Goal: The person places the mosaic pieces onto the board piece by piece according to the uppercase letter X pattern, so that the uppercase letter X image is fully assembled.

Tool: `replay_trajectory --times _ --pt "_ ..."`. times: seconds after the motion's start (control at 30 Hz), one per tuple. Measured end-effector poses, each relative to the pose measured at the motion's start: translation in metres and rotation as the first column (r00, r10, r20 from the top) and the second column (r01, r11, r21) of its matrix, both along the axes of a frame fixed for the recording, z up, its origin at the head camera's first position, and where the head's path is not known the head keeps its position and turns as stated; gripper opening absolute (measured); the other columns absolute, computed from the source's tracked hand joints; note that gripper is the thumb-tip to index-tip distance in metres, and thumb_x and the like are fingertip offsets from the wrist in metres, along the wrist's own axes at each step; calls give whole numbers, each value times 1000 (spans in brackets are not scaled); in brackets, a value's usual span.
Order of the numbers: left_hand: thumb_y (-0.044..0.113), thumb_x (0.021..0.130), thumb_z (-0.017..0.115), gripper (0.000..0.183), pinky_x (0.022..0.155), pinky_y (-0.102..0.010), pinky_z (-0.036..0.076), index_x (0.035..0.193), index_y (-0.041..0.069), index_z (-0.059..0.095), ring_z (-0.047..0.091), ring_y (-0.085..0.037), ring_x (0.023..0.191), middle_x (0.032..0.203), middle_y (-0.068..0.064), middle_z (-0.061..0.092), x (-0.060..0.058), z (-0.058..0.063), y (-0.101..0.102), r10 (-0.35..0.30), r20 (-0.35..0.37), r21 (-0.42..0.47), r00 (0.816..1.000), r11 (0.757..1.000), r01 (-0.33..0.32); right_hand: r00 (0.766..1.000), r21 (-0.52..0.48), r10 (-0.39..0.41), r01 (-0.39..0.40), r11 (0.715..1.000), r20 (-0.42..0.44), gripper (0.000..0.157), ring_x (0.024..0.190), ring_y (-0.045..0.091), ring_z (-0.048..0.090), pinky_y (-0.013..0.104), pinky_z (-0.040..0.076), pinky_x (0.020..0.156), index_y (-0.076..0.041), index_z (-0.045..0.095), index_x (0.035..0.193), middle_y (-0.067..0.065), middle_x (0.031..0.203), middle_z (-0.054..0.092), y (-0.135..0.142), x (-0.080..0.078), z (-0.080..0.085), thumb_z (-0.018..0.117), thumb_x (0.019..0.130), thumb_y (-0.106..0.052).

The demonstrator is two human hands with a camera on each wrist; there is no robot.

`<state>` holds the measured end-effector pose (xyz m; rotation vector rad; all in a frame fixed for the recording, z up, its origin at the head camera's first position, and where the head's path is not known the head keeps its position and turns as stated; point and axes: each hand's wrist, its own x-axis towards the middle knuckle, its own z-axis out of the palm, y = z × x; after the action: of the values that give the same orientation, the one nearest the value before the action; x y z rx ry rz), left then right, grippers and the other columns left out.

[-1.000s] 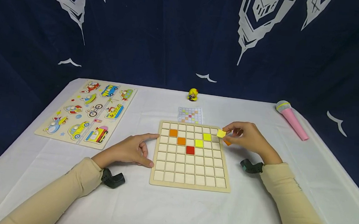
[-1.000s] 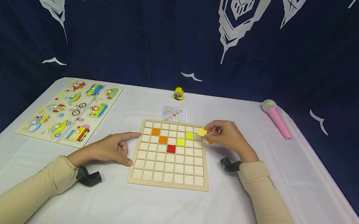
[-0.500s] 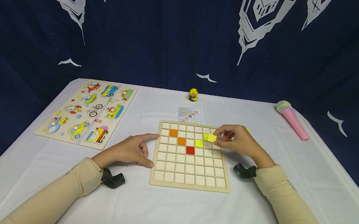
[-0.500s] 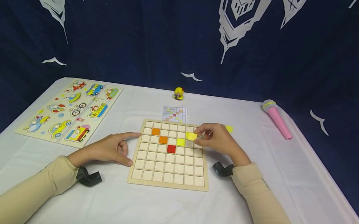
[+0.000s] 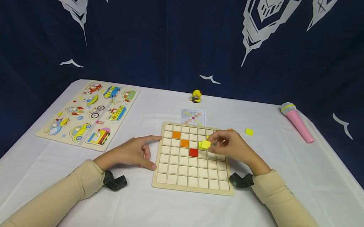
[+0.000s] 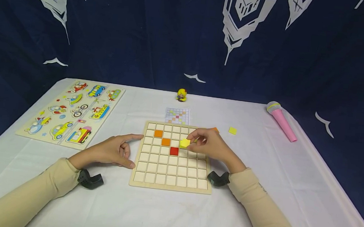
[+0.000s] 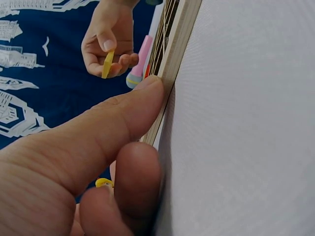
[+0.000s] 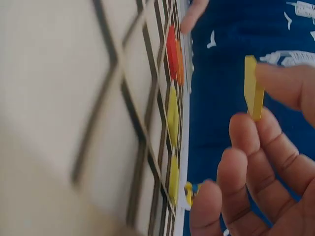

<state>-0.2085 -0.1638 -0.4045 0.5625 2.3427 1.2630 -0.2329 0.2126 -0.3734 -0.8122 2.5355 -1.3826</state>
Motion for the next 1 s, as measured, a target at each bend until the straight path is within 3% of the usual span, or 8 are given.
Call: replay_trajectory --times 0.3,0.77,1.0 --pt "15 77 98 104 56 -25 45 164 4 42 58 -14 58 78 -6 66 1 0 0 9 0 -10 1000 1000 -9 998 -19 22 -21 1000 67 24 77 15 58 24 49 70 5 75 108 6 94 70 -20 11 -2 85 87 0" --pt "15 78 98 104 56 -25 45 165 3 41 58 -14 59 78 -6 67 -1 0 0 5 -9 -25 1000 1000 -5 998 131 64 -67 989 26 17 71 13 57 24 48 65 -5 79 104 -3 90 70 -47 24 0 86 89 -9" --pt "15 78 98 105 56 -25 46 165 2 40 58 -14 58 79 -6 66 -1 0 0 3 -1 -14 1000 1000 -3 998 197 59 -62 979 21 13 62 11 50 23 41 59 -7 77 99 -5 85 67 -58 28 1 86 90 -7"
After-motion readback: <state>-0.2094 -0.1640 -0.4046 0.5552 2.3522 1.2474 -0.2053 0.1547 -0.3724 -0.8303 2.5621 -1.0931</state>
